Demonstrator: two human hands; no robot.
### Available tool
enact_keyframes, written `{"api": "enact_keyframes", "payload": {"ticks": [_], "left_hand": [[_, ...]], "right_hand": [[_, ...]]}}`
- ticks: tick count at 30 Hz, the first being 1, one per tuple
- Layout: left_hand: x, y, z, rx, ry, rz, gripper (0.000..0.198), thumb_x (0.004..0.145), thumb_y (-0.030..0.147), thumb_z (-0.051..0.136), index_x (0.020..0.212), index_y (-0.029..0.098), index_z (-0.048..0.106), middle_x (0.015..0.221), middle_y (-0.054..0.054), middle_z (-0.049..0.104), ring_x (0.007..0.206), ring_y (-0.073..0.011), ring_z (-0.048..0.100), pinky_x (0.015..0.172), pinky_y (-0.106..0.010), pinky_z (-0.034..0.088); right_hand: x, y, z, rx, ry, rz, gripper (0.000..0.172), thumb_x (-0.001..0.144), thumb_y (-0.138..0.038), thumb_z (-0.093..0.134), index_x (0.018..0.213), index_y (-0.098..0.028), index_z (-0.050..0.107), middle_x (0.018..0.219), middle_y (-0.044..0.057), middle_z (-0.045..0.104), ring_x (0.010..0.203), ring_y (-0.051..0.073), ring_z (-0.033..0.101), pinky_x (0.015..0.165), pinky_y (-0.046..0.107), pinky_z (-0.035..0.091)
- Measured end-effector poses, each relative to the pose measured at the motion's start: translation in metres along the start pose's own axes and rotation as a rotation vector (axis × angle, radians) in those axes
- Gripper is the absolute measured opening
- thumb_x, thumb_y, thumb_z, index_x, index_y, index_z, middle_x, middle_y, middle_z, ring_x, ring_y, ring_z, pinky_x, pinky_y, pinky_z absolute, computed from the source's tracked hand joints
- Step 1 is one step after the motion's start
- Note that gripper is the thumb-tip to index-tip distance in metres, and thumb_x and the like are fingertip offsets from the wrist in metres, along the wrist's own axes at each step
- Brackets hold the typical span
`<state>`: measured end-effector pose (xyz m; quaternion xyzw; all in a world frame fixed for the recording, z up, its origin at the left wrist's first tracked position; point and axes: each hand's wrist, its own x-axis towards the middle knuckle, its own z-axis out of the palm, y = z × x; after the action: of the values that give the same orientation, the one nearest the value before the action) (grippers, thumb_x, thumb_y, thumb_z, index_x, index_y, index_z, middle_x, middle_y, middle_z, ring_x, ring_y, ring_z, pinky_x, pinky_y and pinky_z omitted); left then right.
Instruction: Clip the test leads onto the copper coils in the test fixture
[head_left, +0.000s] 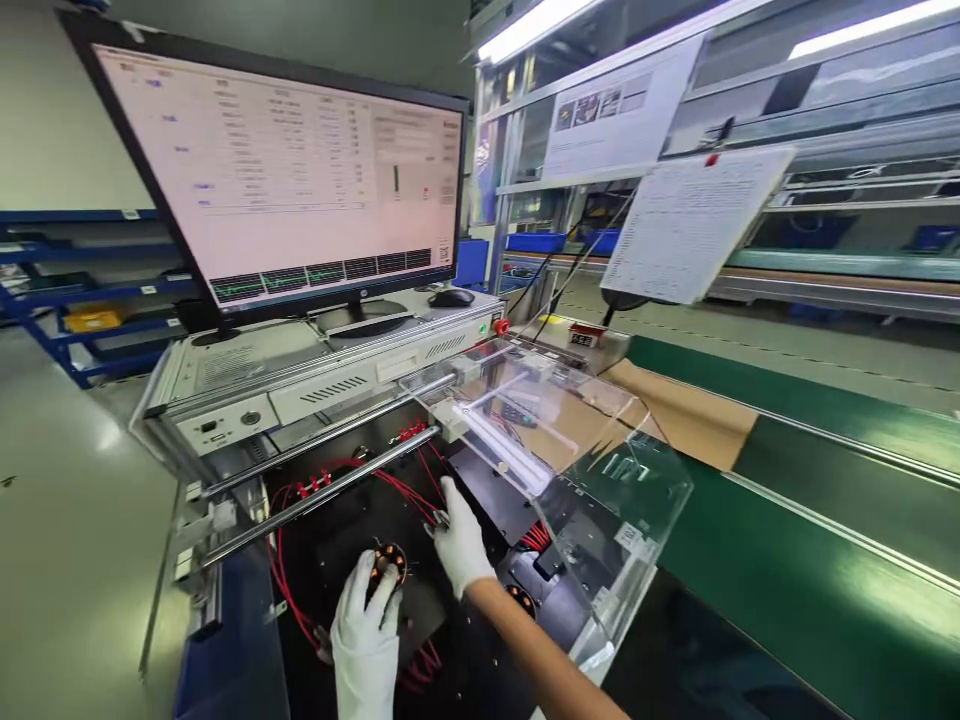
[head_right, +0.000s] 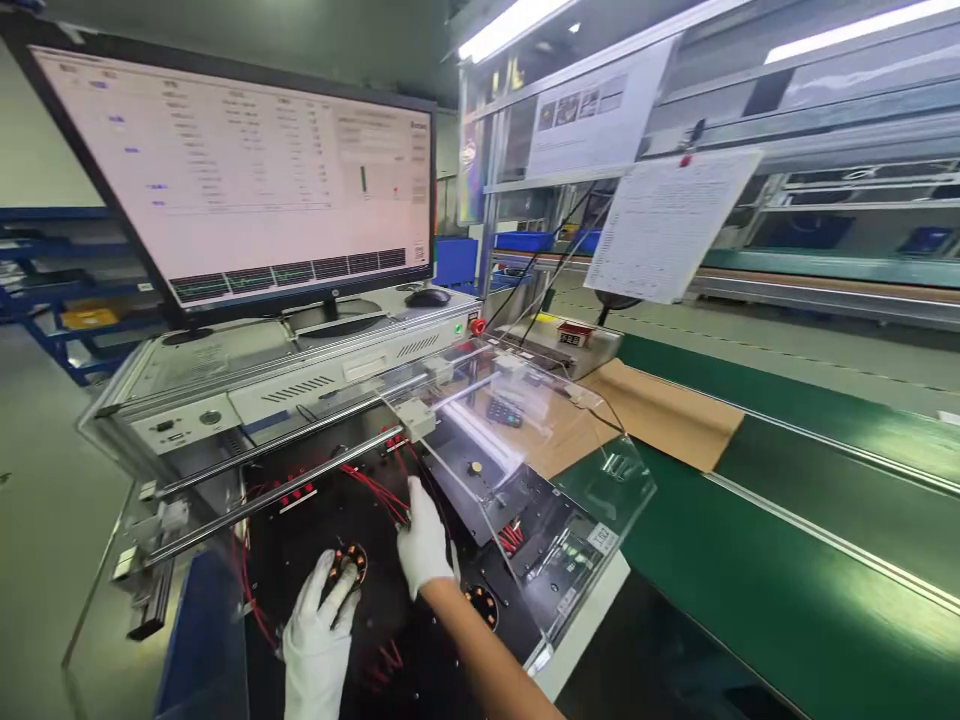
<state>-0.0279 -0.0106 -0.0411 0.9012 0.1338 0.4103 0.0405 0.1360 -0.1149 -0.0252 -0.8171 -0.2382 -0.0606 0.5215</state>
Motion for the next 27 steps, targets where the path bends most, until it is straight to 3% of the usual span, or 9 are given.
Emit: {"api": "enact_keyframes", "payload": {"ticks": [4,6,10,13,16,20,23,27], "left_hand": [[0.003,0.017,-0.009,0.039,-0.026,-0.065,0.041,0.083,0.021,0.059,0.123,0.028,0.058,0.136,-0.006,0.050,0.119,-0.0280,0.050,0.094,-0.047,0.053],[0.008,0.026,-0.012,0.054,-0.005,-0.096,0.041,0.081,0.022,0.061,0.121,0.027,0.059,0.132,-0.007,0.053,0.119,-0.0313,0.048,0.094,-0.052,0.052],[0.011,0.027,-0.011,-0.037,0.053,-0.047,0.032,0.079,0.012,0.061,0.103,0.032,0.068,0.119,0.002,0.063,0.118,-0.0274,0.049,0.090,-0.045,0.055],[0.006,0.020,-0.011,-0.049,-0.008,-0.008,0.041,0.077,0.006,0.060,0.106,0.034,0.066,0.122,0.004,0.061,0.120,-0.0267,0.047,0.098,-0.051,0.049],[0.002,0.021,-0.016,-0.020,0.038,-0.040,0.039,0.079,0.008,0.058,0.110,0.030,0.064,0.114,0.000,0.064,0.114,-0.0256,0.050,0.100,-0.052,0.046],[0.006,0.033,-0.024,-0.009,0.114,-0.092,0.031,0.081,0.017,0.061,0.108,0.031,0.066,0.097,0.001,0.068,0.102,-0.0233,0.054,0.101,-0.053,0.041],[0.011,0.038,-0.029,-0.047,0.060,-0.127,0.030,0.081,0.018,0.061,0.106,0.035,0.066,0.097,0.004,0.068,0.106,-0.0238,0.052,0.107,-0.055,0.034],[0.013,0.041,-0.032,-0.108,-0.055,-0.104,0.028,0.080,0.019,0.063,0.103,0.035,0.066,0.092,0.005,0.066,0.109,-0.0225,0.050,0.111,-0.052,0.030]], "right_hand": [[0.039,0.020,0.018,-0.437,-0.436,0.143,0.095,0.065,0.002,0.055,0.148,-0.010,0.012,0.150,0.019,0.026,0.139,0.024,0.027,0.114,0.033,0.029],[0.043,0.022,0.023,-0.539,-0.554,0.129,0.091,0.067,0.005,0.052,0.148,-0.010,0.013,0.148,0.020,0.029,0.138,0.024,0.028,0.112,0.033,0.028],[0.039,0.017,0.025,-0.592,-0.552,0.088,0.070,0.077,0.000,0.043,0.145,-0.010,0.028,0.127,0.022,0.053,0.123,0.028,0.048,0.103,0.039,0.037],[0.037,0.003,0.015,-0.567,-0.428,0.076,0.065,0.079,-0.020,0.052,0.141,-0.013,0.035,0.124,0.017,0.056,0.114,0.028,0.054,0.096,0.037,0.042],[0.033,-0.015,0.000,-0.515,-0.376,0.091,0.062,0.075,-0.031,0.056,0.134,-0.020,0.044,0.114,0.013,0.062,0.104,0.028,0.059,0.089,0.037,0.045],[0.019,-0.033,-0.015,-0.313,-0.615,0.175,0.071,0.063,-0.026,0.068,0.130,-0.020,0.047,0.099,0.010,0.066,0.088,0.024,0.063,0.078,0.033,0.047],[0.012,-0.046,-0.022,0.012,-0.693,0.279,0.071,0.059,-0.022,0.071,0.126,-0.018,0.048,0.088,0.005,0.066,0.074,0.017,0.060,0.069,0.028,0.047],[0.015,-0.074,-0.022,0.460,-0.729,0.575,0.059,0.066,-0.029,0.069,0.120,-0.020,0.047,0.066,-0.004,0.054,0.050,0.010,0.048,0.048,0.025,0.042]]}}
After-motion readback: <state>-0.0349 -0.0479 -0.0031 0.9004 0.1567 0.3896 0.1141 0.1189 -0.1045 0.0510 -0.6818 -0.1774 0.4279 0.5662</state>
